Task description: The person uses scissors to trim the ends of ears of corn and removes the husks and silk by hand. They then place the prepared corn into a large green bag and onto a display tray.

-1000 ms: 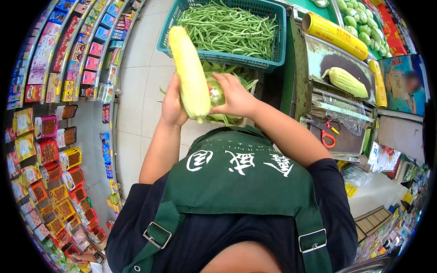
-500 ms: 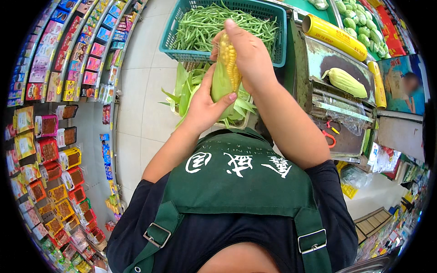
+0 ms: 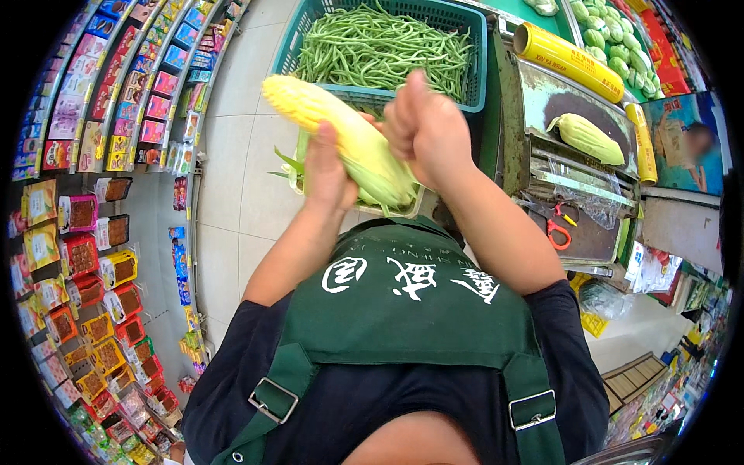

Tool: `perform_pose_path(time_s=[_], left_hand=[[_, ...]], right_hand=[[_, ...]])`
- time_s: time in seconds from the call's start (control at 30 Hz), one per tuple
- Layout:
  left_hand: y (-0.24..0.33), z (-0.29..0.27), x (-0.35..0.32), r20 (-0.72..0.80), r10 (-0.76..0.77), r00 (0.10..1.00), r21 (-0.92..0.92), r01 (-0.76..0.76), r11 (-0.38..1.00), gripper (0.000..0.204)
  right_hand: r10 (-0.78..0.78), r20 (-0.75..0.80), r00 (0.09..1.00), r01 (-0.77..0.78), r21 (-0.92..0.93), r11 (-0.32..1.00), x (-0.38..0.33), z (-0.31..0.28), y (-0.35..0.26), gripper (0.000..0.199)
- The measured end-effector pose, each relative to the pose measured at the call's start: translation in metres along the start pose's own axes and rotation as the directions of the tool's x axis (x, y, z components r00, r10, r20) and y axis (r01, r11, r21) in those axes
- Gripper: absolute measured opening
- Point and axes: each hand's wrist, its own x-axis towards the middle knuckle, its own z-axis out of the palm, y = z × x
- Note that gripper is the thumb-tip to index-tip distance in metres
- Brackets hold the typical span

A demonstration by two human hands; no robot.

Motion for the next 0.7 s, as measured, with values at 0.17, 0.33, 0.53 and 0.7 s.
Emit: perform_pose_path(time_s=[0.17,0.33,0.53,0.7], left_hand=[[0.033,-0.001,0.004,0.119,0.192,0.974,0.153,-0.209,0.966,0.074],[0.024,0.002,0.002,0.235,0.131,0.963,0.337,-0.207,0.918,0.084],[0.020,0.011,-0.002,0.251,0.068,0.966,0.440,-0.176,0.880,0.076],[0.025,0.010,0.000,0.349,0.220,0.911,0.687,-0.408,0.601,0.067]], right_hand=[[-0.036,-0.058,0.998,-0.033,-0.869,0.494,-0.009,-0.049,0.036,0.035],[-0.471,0.102,0.877,0.398,-0.703,0.589,-0.005,-0.006,-0.001,0.016],[-0.518,0.381,0.766,0.542,-0.816,0.201,-0.022,0.009,-0.035,0.012],[-0.409,0.515,0.753,0.566,-0.824,0.005,-0.030,0.014,-0.045,0.010]])
